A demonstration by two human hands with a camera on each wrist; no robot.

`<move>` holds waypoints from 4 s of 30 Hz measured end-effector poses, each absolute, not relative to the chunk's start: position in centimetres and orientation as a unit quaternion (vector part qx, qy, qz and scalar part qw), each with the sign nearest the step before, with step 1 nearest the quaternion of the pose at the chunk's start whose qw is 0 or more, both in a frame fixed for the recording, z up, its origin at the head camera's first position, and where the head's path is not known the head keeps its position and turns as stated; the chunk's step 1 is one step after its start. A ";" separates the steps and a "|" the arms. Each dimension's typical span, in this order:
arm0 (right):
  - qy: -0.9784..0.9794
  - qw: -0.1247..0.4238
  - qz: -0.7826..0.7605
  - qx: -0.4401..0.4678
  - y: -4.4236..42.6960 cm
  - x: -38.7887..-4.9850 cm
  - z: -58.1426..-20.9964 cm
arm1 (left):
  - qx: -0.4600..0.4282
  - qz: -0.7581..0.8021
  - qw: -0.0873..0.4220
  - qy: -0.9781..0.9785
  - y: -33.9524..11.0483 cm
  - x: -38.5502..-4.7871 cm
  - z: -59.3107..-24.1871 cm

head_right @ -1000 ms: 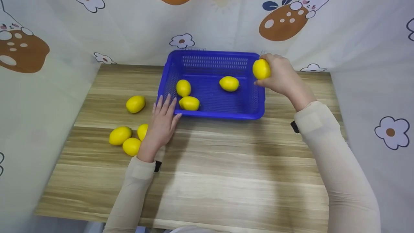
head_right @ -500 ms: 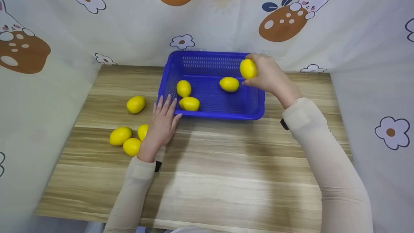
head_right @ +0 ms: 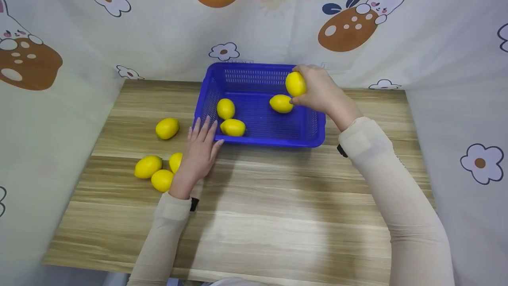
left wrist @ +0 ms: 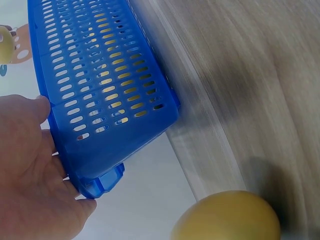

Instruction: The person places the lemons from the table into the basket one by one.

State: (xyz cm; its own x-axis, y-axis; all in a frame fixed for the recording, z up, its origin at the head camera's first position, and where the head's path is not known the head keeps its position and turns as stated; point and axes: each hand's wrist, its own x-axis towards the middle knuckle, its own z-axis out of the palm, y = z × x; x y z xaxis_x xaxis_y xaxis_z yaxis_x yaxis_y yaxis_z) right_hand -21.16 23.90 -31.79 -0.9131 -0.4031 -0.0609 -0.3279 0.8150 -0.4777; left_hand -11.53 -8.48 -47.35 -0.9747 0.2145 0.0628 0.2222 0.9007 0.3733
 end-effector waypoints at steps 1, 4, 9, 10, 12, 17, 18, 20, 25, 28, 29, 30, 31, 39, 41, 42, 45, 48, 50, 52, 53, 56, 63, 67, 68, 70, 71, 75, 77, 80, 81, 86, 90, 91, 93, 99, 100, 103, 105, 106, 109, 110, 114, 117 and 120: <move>0.949 0.081 -0.235 -0.193 23.8 -21.2 -31.8 | -0.112 -0.192 0.011 -0.975 -8.5 -11.5 -47.4; 0.948 0.082 -0.235 -0.197 23.6 -21.2 -31.8 | -0.113 -0.192 0.014 -0.975 -8.4 -11.5 -47.4; 0.949 0.076 -0.228 -0.202 23.5 -21.4 -32.0 | -0.111 -0.205 0.019 -0.972 -8.4 -11.5 -47.5; 0.949 0.076 -0.227 -0.203 23.5 -21.4 -32.1 | -0.111 -0.208 0.020 -0.972 -8.4 -11.5 -47.5; 0.950 0.080 -0.227 -0.201 23.4 -21.4 -32.1 | -0.111 -0.207 0.019 -0.972 -8.4 -11.5 -47.5; 0.949 0.089 -0.229 -0.198 23.5 -21.5 -32.2 | -0.111 -0.210 0.020 -0.971 -8.4 -11.5 -47.5; 0.948 0.093 -0.232 -0.196 23.6 -21.5 -32.2 | -0.112 -0.210 0.021 -0.971 -8.4 -11.5 -47.5; 0.947 0.101 -0.239 -0.191 23.6 -21.5 -32.1 | -0.112 -0.210 0.020 -0.971 -8.4 -11.5 -47.5; 0.945 0.114 -0.247 -0.183 23.8 -21.4 -32.0 | -0.112 -0.208 0.021 -0.971 -8.5 -11.6 -47.5; 0.944 0.116 -0.245 -0.185 23.9 -21.4 -32.1 | -0.112 -0.207 0.019 -0.972 -8.5 -11.6 -47.4; 0.944 0.116 -0.245 -0.186 23.9 -21.4 -32.2 | -0.112 -0.207 0.018 -0.972 -8.5 -11.6 -47.4; 0.945 0.116 -0.244 -0.187 24.0 -21.4 -32.3 | -0.112 -0.207 0.017 -0.972 -8.5 -11.6 -47.4; 0.945 0.115 -0.243 -0.187 24.0 -21.3 -32.3 | -0.111 -0.207 0.016 -0.972 -8.5 -11.6 -47.4; 0.948 0.102 -0.236 -0.187 24.4 -21.0 -33.1 | -0.114 -0.201 0.017 -0.973 -8.4 -11.6 -47.4; 0.949 0.102 -0.236 -0.185 24.6 -20.9 -33.3 | -0.114 -0.200 0.018 -0.973 -8.4 -11.6 -47.4; 0.949 0.102 -0.235 -0.183 24.6 -20.8 -33.4 | -0.115 -0.201 0.017 -0.973 -8.4 -11.6 -47.4; 0.951 0.103 -0.233 -0.176 24.8 -20.6 -33.6 | -0.114 -0.200 0.015 -0.973 -8.5 -11.6 -47.4; 0.952 0.106 -0.235 -0.168 24.9 -20.4 -33.8 | -0.113 -0.202 0.013 -0.973 -8.5 -11.6 -47.4; 0.952 0.106 -0.237 -0.164 25.0 -20.3 -33.9 | -0.112 -0.202 0.012 -0.973 -8.5 -11.6 -47.4; 0.952 0.103 -0.239 -0.162 25.0 -20.1 -34.1 | -0.112 -0.204 0.012 -0.972 -8.4 -11.6 -47.4; 0.952 0.100 -0.241 -0.163 25.0 -20.0 -34.1 | -0.112 -0.203 0.013 -0.973 -8.4 -11.6 -47.4; 0.952 0.091 -0.244 -0.163 25.1 -19.8 -34.4 | -0.112 -0.200 0.014 -0.973 -8.4 -11.6 -47.3; 0.953 0.073 -0.252 -0.150 25.2 -19.1 -35.0 | -0.108 -0.197 0.009 -0.974 -8.4 -11.6 -47.3; 0.955 0.060 -0.254 -0.138 25.1 -18.5 -35.6 | -0.110 -0.195 0.010 -0.975 -8.4 -11.6 -47.2; 0.956 0.057 -0.254 -0.134 25.1 -18.4 -35.8 | -0.111 -0.194 0.011 -0.975 -8.4 -11.6 -47.2; 0.956 0.051 -0.258 -0.128 25.2 -18.2 -36.3 | -0.112 -0.196 0.010 -0.974 -8.4 -11.6 -47.1; 0.956 0.051 -0.260 -0.123 25.3 -18.0 -36.5 | -0.113 -0.196 0.009 -0.974 -8.4 -11.6 -47.1; 0.954 0.054 -0.273 -0.108 25.4 -17.6 -37.4 | -0.110 -0.199 0.007 -0.974 -8.4 -11.6 -47.0; 0.954 0.056 -0.278 -0.100 25.4 -17.4 -37.9 | -0.109 -0.200 0.008 -0.974 -8.4 -11.6 -47.0; 0.954 0.050 -0.283 -0.089 25.3 -17.0 -38.7 | -0.110 -0.198 0.011 -0.974 -8.4 -11.6 -47.1; 0.954 0.046 -0.285 -0.085 25.3 -16.9 -38.9 | -0.111 -0.197 0.012 -0.974 -8.4 -11.6 -47.1; 0.953 0.027 -0.293 -0.072 25.0 -16.2 -40.3 | -0.111 -0.198 0.007 -0.974 -8.4 -11.5 -47.0; 0.952 0.013 -0.299 -0.066 24.7 -15.6 -41.6 | -0.110 -0.194 0.002 -0.975 -8.5 -11.5 -47.0; 0.951 0.009 -0.302 -0.066 24.7 -15.5 -41.9 | -0.110 -0.192 0.003 -0.975 -8.5 -11.5 -47.0; 0.952 0.004 -0.300 -0.064 24.6 -15.2 -42.5 | -0.110 -0.189 0.003 -0.976 -8.5 -11.5 -47.0; 0.959 -0.010 -0.277 -0.059 24.5 -14.6 -44.0 | -0.112 -0.188 0.000 -0.976 -8.5 -11.4 -46.9; 0.961 -0.013 -0.271 -0.059 24.5 -14.6 -44.2 | -0.112 -0.188 -0.001 -0.976 -8.5 -11.4 -46.9; 0.965 -0.016 -0.254 -0.058 24.4 -14.5 -44.8 | -0.110 -0.185 0.000 -0.977 -8.4 -11.5 -46.9; 0.968 -0.016 -0.244 -0.057 24.4 -14.5 -45.2 | -0.108 -0.184 0.004 -0.977 -8.4 -11.5 -46.9; 0.969 -0.017 -0.240 -0.057 24.4 -14.5 -45.4 | -0.107 -0.183 0.004 -0.977 -8.4 -11.5 -46.9; 0.970 -0.015 -0.234 -0.056 24.3 -14.5 -45.9 | -0.105 -0.185 0.004 -0.977 -8.3 -11.5 -47.0; 0.971 -0.014 -0.233 -0.057 24.3 -14.5 -46.1 | -0.105 -0.187 0.004 -0.977 -8.3 -11.5 -47.1; 0.972 -0.020 -0.225 -0.062 24.2 -14.5 -46.7 | -0.102 -0.191 0.001 -0.976 -8.3 -11.4 -47.0; 0.973 -0.031 -0.217 -0.069 24.1 -14.5 -47.0 | -0.102 -0.187 0.002 -0.977 -8.4 -11.4 -47.0; 0.974 -0.041 -0.210 -0.073 24.0 -14.4 -47.3 | -0.102 -0.185 0.004 -0.977 -8.4 -11.3 -47.0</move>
State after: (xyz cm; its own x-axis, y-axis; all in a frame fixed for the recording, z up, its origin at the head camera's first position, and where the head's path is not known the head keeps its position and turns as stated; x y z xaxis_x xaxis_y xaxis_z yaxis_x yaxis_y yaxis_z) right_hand -14.42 23.99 -47.31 -0.9861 -0.1241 0.1104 -0.1586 0.9015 -0.4028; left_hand -11.34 -8.44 -47.03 -0.9792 0.1975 0.0460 0.2006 0.9110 0.3604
